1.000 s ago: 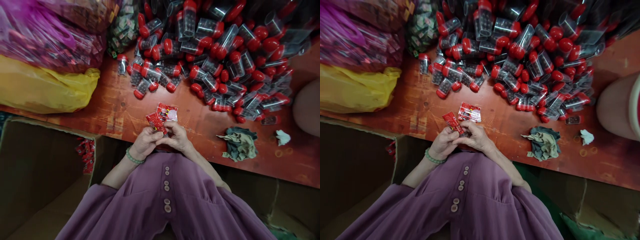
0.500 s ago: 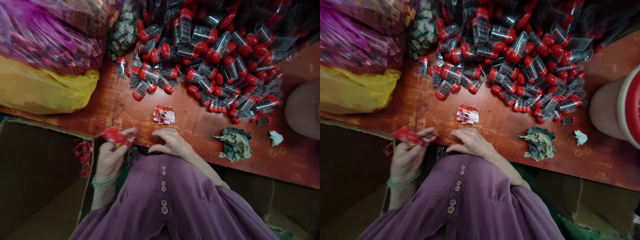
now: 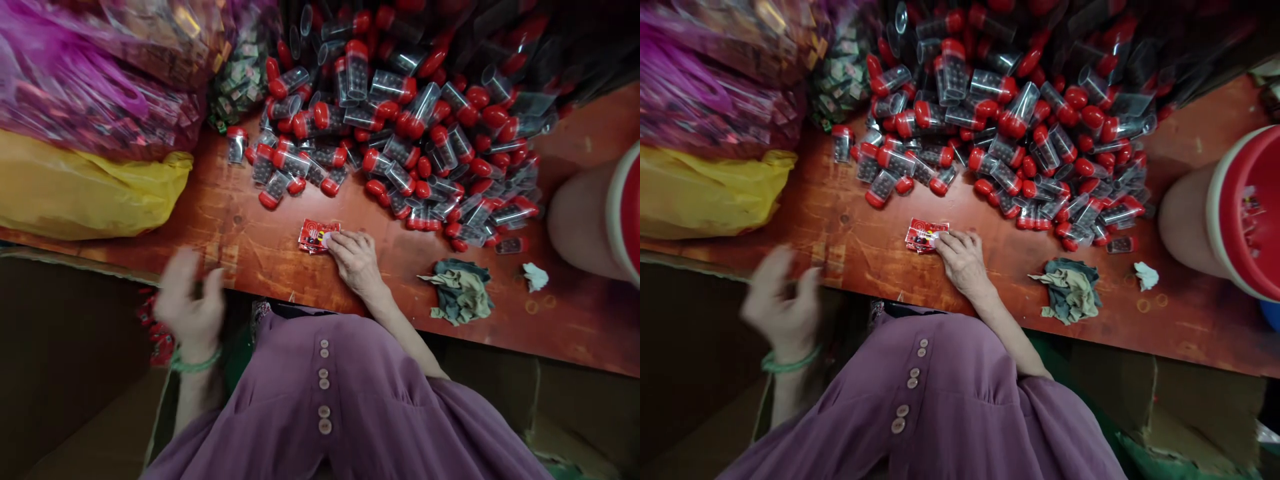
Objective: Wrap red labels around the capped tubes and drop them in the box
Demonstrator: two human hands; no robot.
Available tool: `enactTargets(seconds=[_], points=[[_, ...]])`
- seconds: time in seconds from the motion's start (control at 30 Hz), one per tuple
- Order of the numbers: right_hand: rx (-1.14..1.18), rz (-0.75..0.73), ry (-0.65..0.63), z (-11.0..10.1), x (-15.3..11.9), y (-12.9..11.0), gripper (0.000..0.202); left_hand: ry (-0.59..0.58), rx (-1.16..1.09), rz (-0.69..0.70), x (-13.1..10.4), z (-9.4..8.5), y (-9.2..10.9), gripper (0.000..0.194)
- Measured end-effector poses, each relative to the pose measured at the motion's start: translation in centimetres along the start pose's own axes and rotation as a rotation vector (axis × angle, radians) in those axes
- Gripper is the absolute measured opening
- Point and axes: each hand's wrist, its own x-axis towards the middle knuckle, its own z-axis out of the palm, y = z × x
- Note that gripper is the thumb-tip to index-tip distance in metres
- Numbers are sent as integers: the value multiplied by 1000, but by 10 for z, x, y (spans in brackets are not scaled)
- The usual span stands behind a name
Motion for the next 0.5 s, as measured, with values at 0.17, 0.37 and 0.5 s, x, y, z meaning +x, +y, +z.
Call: enactTargets(seconds=[0.17,0.37,0.5], points=[[-10,-51,80,-1,-2,-2,25,-463,-54,415,18,107,53,41],[221,-5,-53,-32,18,0,19,-519,-38,506,21,133,45,40],[166,44,12,-46,65,3,20,-433,-35,535,22,134,43,31]])
